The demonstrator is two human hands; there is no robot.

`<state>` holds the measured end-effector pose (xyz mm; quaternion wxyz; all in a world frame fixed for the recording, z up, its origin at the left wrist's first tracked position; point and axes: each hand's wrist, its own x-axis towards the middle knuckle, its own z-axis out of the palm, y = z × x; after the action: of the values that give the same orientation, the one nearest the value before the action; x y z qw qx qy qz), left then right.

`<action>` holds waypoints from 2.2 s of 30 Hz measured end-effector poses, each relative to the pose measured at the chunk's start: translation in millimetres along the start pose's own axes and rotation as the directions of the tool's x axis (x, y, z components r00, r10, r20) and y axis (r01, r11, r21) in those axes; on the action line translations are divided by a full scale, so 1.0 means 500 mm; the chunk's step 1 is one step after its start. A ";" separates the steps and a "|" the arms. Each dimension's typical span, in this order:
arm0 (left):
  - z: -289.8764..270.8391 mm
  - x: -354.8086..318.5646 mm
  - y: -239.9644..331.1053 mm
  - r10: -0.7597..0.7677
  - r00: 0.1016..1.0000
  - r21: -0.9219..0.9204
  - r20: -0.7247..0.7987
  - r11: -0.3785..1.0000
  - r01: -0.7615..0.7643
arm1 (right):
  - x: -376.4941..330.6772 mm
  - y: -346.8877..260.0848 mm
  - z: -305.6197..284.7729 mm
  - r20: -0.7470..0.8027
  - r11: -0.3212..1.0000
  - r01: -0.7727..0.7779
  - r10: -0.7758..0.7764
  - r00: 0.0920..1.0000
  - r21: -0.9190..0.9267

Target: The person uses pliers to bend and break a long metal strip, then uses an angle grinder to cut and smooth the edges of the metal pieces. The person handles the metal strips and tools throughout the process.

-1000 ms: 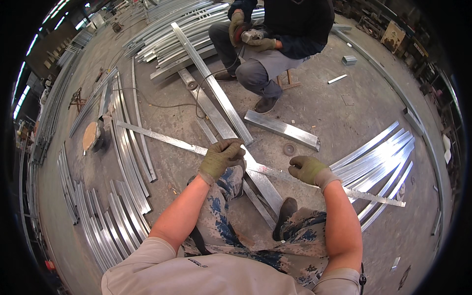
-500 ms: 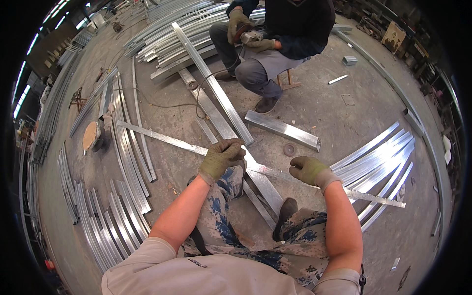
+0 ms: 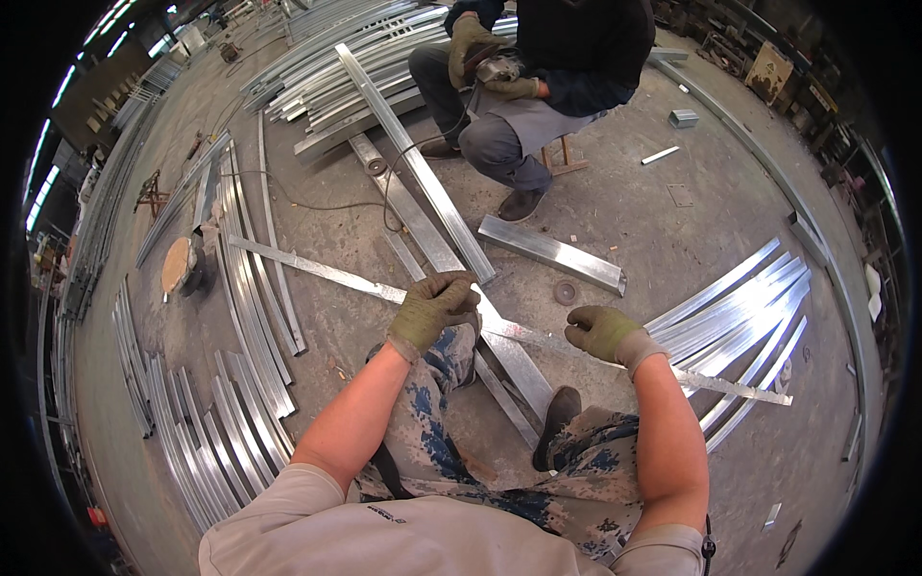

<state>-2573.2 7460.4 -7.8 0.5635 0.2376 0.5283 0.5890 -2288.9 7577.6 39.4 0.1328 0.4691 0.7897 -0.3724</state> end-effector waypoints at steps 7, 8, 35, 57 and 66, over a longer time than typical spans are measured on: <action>-0.016 0.009 -0.010 0.011 0.998 0.073 0.064 0.997 -0.016 | -0.003 -0.004 -0.002 -0.006 1.000 0.007 -0.007 1.000 -0.004; -0.016 0.009 -0.012 0.009 0.998 0.077 0.060 0.997 -0.013 | -0.002 -0.001 0.000 -0.008 1.000 0.011 -0.011 1.000 -0.003; -0.015 0.012 -0.024 0.045 0.997 0.034 0.056 0.998 -0.047 | 0.005 0.017 0.007 -0.018 1.000 0.014 -0.013 1.000 0.010; -0.027 -0.003 0.000 0.178 0.982 0.139 -0.058 0.976 -0.168 | 0.042 0.056 0.024 -0.083 0.990 0.131 -0.134 0.987 -0.042; -0.002 0.008 0.006 0.181 0.983 0.174 -0.042 0.970 -0.171 | 0.022 0.064 0.005 -0.084 0.998 0.064 -0.065 0.994 -0.014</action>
<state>-2576.4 7464.5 -6.8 0.4711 0.3136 0.5695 0.5962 -2268.2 7591.8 16.9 0.0899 0.4577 0.8115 -0.3520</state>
